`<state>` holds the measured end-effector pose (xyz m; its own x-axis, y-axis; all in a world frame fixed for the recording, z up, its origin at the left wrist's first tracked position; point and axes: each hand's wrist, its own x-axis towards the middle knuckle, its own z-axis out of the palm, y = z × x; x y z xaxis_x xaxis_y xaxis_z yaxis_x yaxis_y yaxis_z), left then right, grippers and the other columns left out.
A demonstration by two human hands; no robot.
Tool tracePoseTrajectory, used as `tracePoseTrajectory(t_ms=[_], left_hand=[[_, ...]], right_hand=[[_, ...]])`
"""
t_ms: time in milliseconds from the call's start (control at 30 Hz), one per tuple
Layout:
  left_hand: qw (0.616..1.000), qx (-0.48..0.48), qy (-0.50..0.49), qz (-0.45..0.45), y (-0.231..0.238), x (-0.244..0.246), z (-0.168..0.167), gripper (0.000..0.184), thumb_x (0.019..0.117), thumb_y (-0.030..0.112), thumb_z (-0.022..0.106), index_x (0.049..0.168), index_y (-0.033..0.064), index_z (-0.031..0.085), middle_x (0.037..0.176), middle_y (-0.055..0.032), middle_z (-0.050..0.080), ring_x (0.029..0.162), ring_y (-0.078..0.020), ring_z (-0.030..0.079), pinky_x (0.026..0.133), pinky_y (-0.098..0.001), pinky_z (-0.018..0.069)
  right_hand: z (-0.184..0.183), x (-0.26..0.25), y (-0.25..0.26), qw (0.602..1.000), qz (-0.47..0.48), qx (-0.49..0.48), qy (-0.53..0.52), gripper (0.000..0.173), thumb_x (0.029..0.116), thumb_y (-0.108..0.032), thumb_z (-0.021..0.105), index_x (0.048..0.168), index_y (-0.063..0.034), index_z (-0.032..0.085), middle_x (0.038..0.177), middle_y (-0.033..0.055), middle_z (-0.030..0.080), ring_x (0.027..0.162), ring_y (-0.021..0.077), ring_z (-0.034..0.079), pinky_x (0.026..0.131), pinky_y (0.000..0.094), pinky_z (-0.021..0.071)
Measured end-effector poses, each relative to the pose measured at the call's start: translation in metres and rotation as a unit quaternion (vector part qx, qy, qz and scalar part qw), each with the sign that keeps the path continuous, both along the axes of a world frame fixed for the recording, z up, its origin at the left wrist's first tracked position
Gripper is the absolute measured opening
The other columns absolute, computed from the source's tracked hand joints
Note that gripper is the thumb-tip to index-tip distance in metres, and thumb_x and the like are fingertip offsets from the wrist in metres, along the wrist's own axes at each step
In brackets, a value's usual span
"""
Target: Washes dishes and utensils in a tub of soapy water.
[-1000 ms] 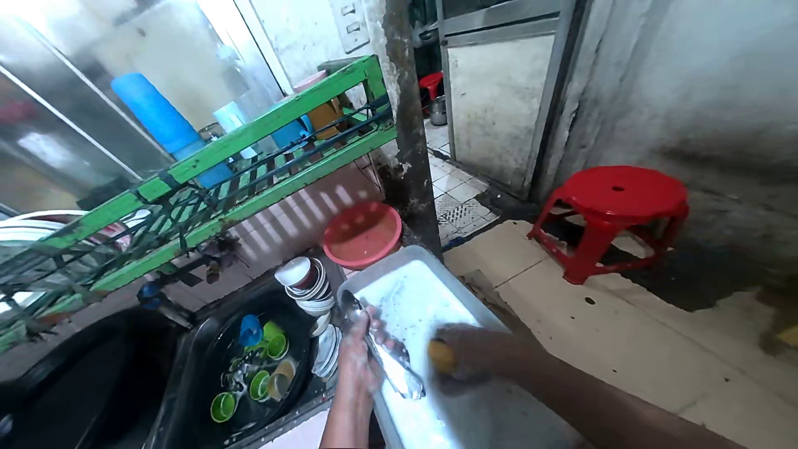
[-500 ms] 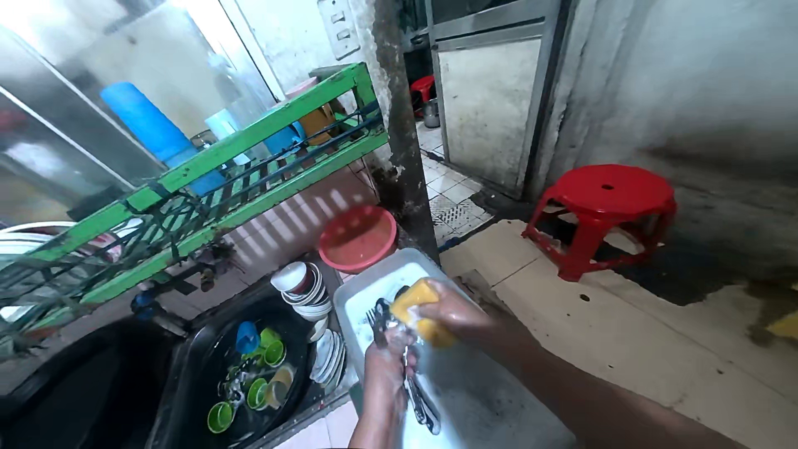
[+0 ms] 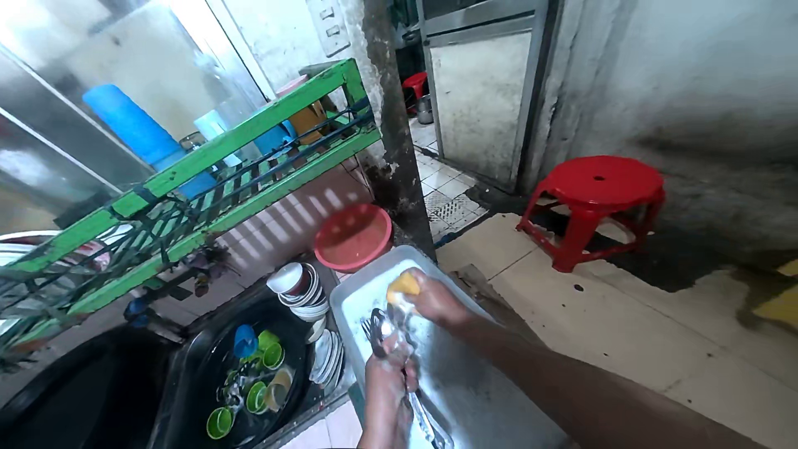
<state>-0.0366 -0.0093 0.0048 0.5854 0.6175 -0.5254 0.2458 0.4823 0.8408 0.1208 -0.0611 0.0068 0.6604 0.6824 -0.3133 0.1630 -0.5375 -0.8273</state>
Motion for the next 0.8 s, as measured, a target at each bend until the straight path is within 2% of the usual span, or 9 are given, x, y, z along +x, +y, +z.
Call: tracePoseTrajectory(t_ms=[100, 167, 300, 367, 467, 633, 700, 767, 800], left_hand=[[1.000, -0.013, -0.016, 0.002, -0.001, -0.005, 0.000, 0.030, 0.1034, -0.002, 0.051, 0.133, -0.0062, 0.054, 0.068, -0.0046, 0.054, 0.043, -0.0062, 0.046, 0.039, -0.0187, 0.0410], [0.999, -0.015, -0.043, -0.009, -0.002, -0.008, 0.000, 0.028, 0.1034, -0.001, 0.051, 0.131, -0.0063, 0.055, 0.068, -0.0045, 0.055, 0.044, -0.0058, 0.046, 0.040, -0.0189, 0.0417], [0.995, -0.024, -0.085, -0.045, -0.001, -0.009, 0.002, 0.020, 0.1072, 0.008, 0.048, 0.118, -0.0039, 0.061, 0.073, -0.0057, 0.060, 0.046, -0.0069, 0.049, 0.041, -0.0198, 0.0446], [0.995, -0.023, -0.068, -0.065, 0.001, -0.010, -0.004, 0.022, 0.1108, 0.016, 0.043, 0.106, 0.0001, 0.057, 0.071, -0.0042, 0.058, 0.046, -0.0073, 0.049, 0.042, -0.0202, 0.0448], [0.996, -0.037, -0.076, -0.035, 0.002, -0.005, -0.012, 0.027, 0.1123, 0.020, 0.039, 0.099, 0.0013, 0.055, 0.068, -0.0028, 0.054, 0.043, -0.0062, 0.046, 0.039, -0.0182, 0.0422], [0.998, -0.016, -0.062, -0.016, 0.005, 0.007, -0.004, 0.017, 0.1111, 0.014, 0.042, 0.104, 0.0012, 0.050, 0.060, -0.0020, 0.050, 0.041, -0.0061, 0.044, 0.039, -0.0184, 0.0402], [0.997, 0.003, -0.068, -0.032, 0.010, 0.002, -0.007, 0.014, 0.1065, 0.004, 0.048, 0.115, -0.0031, 0.057, 0.074, -0.0062, 0.062, 0.049, -0.0072, 0.052, 0.044, -0.0199, 0.0447], [0.995, -0.009, -0.099, -0.019, 0.019, -0.004, -0.005, 0.031, 0.1002, -0.007, 0.049, 0.130, -0.0061, 0.056, 0.107, -0.0151, 0.071, 0.077, -0.0168, 0.068, 0.065, -0.0296, 0.0571], [0.992, -0.029, -0.126, 0.003, 0.024, -0.005, -0.003, 0.030, 0.0987, -0.010, 0.048, 0.128, -0.0073, 0.056, 0.115, -0.0180, 0.069, 0.088, -0.0221, 0.070, 0.075, -0.0351, 0.0602]], right_hand=[[-0.001, 0.004, -0.004, 0.982, -0.111, 0.145, 0.045, 0.059, 0.1004, -0.030, 0.067, 0.148, -0.0052, 0.043, 0.121, 0.0258, 0.064, 0.102, 0.0386, 0.066, 0.089, 0.0568, 0.0537], [0.004, -0.003, -0.009, 0.973, -0.098, 0.167, 0.126, 0.067, 0.1001, -0.036, 0.066, 0.153, -0.0084, 0.036, 0.123, 0.0232, 0.063, 0.103, 0.0335, 0.065, 0.089, 0.0522, 0.0535], [0.012, -0.010, -0.015, 0.985, 0.000, 0.136, 0.106, 0.037, 0.1019, -0.022, 0.064, 0.132, -0.0028, 0.058, 0.105, 0.0158, 0.067, 0.090, 0.0226, 0.066, 0.084, 0.0420, 0.0547], [0.009, -0.005, -0.016, 0.966, -0.093, 0.232, 0.062, 0.032, 0.1018, -0.019, 0.064, 0.129, -0.0017, 0.061, 0.100, 0.0151, 0.070, 0.085, 0.0227, 0.068, 0.080, 0.0446, 0.0572], [0.013, -0.001, -0.008, 0.888, -0.261, 0.338, 0.171, 0.045, 0.1027, -0.026, 0.062, 0.142, -0.0092, 0.048, 0.107, 0.0141, 0.068, 0.086, 0.0235, 0.069, 0.076, 0.0449, 0.0599], [0.004, -0.043, -0.002, 0.940, -0.186, 0.210, 0.196, 0.052, 0.0998, -0.020, 0.067, 0.143, -0.0004, 0.047, 0.112, 0.0197, 0.066, 0.097, 0.0253, 0.068, 0.088, 0.0433, 0.0565], [0.005, -0.031, -0.007, 0.957, -0.145, 0.176, 0.179, 0.044, 0.1030, -0.028, 0.062, 0.137, -0.0017, 0.054, 0.108, 0.0186, 0.068, 0.094, 0.0252, 0.068, 0.087, 0.0448, 0.0554], [0.010, -0.011, -0.018, 0.972, -0.067, 0.130, 0.184, 0.041, 0.1065, -0.038, 0.054, 0.129, -0.0038, 0.060, 0.100, 0.0132, 0.067, 0.087, 0.0194, 0.066, 0.080, 0.0396, 0.0554], [0.012, -0.003, -0.023, 0.978, -0.008, 0.095, 0.186, 0.041, 0.1070, -0.039, 0.052, 0.127, -0.0033, 0.061, 0.101, 0.0122, 0.067, 0.088, 0.0180, 0.065, 0.081, 0.0383, 0.0550]])
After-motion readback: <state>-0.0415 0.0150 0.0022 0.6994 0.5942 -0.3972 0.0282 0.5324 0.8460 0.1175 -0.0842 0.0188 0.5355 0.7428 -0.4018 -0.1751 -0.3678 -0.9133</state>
